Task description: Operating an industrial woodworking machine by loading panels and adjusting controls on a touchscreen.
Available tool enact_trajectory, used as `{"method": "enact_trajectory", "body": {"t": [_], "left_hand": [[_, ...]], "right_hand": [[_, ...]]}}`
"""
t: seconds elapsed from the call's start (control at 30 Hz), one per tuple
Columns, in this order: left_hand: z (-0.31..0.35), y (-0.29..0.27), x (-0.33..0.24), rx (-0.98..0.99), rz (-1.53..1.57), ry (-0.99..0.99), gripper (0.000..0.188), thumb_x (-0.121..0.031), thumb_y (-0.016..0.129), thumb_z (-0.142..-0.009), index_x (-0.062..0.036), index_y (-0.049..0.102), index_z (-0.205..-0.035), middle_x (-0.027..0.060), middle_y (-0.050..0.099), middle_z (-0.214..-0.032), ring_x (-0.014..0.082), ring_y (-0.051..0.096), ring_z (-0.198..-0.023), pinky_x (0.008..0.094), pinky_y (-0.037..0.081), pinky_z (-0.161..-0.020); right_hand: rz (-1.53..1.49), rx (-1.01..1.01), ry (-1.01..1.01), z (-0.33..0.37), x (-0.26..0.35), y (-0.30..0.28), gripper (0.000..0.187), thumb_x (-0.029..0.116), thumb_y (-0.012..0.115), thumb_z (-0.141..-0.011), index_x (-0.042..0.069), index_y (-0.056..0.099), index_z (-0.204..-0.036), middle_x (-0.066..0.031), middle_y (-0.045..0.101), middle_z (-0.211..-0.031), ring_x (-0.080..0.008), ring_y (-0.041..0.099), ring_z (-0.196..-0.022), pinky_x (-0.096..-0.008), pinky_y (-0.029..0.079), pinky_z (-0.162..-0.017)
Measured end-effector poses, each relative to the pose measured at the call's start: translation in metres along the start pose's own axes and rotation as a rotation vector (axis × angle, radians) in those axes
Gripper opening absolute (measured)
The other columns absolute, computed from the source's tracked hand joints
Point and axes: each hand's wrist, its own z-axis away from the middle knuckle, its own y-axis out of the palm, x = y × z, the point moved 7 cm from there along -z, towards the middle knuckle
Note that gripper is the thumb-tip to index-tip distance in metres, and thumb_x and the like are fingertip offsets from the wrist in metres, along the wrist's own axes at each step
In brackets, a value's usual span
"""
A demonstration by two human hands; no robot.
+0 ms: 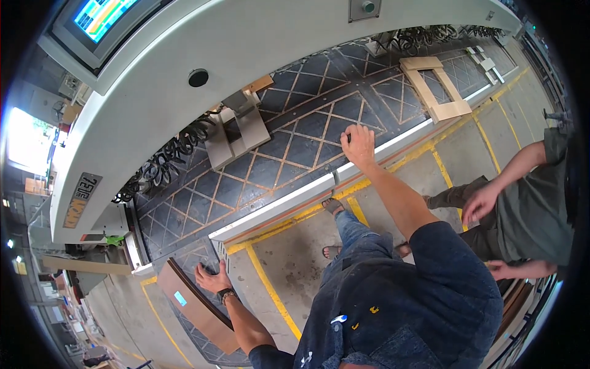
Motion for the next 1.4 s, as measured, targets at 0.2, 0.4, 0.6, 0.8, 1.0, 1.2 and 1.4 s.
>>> {"method": "enact_trajectory", "body": {"t": [0.2, 0.4, 0.6, 0.8, 1.0, 1.2, 1.4], "left_hand": [[0.0000, 0.0001, 0.0015, -0.011, -0.010, 0.013, 0.086, -0.045, 0.089, -0.063, -0.0050, 0.057, -0.132, 0.0142, 0.052, -0.140, 0.0373, 0.046, -0.129, 0.0532, 0.038, -0.105], [0.0000, -0.0003, -0.0008, 0.000, -0.020, -0.001, 0.087, -0.049, 0.087, -0.064, -0.0046, 0.057, -0.132, 0.0142, 0.052, -0.139, 0.0373, 0.046, -0.129, 0.0531, 0.038, -0.106], [-0.0002, 0.0001, 0.0012, -0.020, -0.018, 0.011, 0.088, -0.048, 0.089, -0.062, -0.0040, 0.057, -0.132, 0.0139, 0.053, -0.139, 0.0374, 0.047, -0.128, 0.0531, 0.038, -0.105], [0.0002, 0.0004, 0.0024, -0.024, -0.016, 0.012, 0.087, -0.047, 0.088, -0.062, -0.0032, 0.057, -0.131, 0.0152, 0.052, -0.139, 0.0381, 0.047, -0.128, 0.0534, 0.038, -0.105], [0.0006, -0.0001, 0.0011, 0.002, -0.014, 0.002, 0.087, -0.051, 0.086, -0.065, -0.0032, 0.057, -0.131, 0.0142, 0.051, -0.140, 0.0373, 0.045, -0.130, 0.0540, 0.037, -0.107], [-0.0001, 0.0004, 0.0018, 0.005, -0.003, 0.001, 0.087, -0.050, 0.087, -0.065, -0.0036, 0.057, -0.132, 0.0139, 0.051, -0.140, 0.0371, 0.044, -0.131, 0.0542, 0.036, -0.107], [0.0006, 0.0029, 0.0047, -0.015, 0.004, 0.022, 0.087, -0.047, 0.088, -0.064, -0.0033, 0.057, -0.132, 0.0163, 0.052, -0.139, 0.0380, 0.046, -0.130, 0.0542, 0.037, -0.106]], "right_hand": [[-0.006, -0.020, -0.012, 0.0008, -0.0008, 0.0020, 0.014, 0.023, 0.065, -0.087, 0.011, 0.059, -0.092, -0.0068, 0.060, -0.092, -0.0297, 0.056, -0.093, -0.0457, 0.039, -0.082], [0.012, -0.001, 0.006, 0.0009, -0.0031, 0.0048, 0.015, 0.027, 0.065, -0.087, 0.013, 0.060, -0.090, -0.0075, 0.060, -0.092, -0.0293, 0.056, -0.095, -0.0457, 0.040, -0.084], [-0.002, -0.009, 0.001, 0.0005, -0.0015, 0.0033, 0.015, 0.027, 0.065, -0.087, 0.013, 0.060, -0.090, -0.0072, 0.061, -0.092, -0.0288, 0.056, -0.095, -0.0457, 0.040, -0.084], [-0.007, -0.022, -0.003, 0.0009, -0.0018, 0.0039, 0.015, 0.026, 0.065, -0.087, 0.013, 0.060, -0.090, -0.0068, 0.061, -0.091, -0.0286, 0.056, -0.094, -0.0455, 0.040, -0.084], [-0.005, -0.035, -0.006, 0.0018, -0.0018, 0.0028, 0.014, 0.026, 0.065, -0.087, 0.014, 0.060, -0.090, -0.0065, 0.061, -0.091, -0.0286, 0.057, -0.093, -0.0456, 0.040, -0.083], [-0.005, -0.038, -0.016, 0.0013, -0.0012, 0.0022, 0.015, 0.026, 0.066, -0.086, 0.013, 0.060, -0.090, -0.0069, 0.061, -0.091, -0.0290, 0.056, -0.093, -0.0453, 0.040, -0.083], [-0.008, -0.028, -0.015, 0.0007, -0.0001, -0.0008, 0.014, 0.023, 0.065, -0.087, 0.011, 0.059, -0.091, -0.0075, 0.060, -0.091, -0.0305, 0.057, -0.092, -0.0455, 0.040, -0.081]]}}
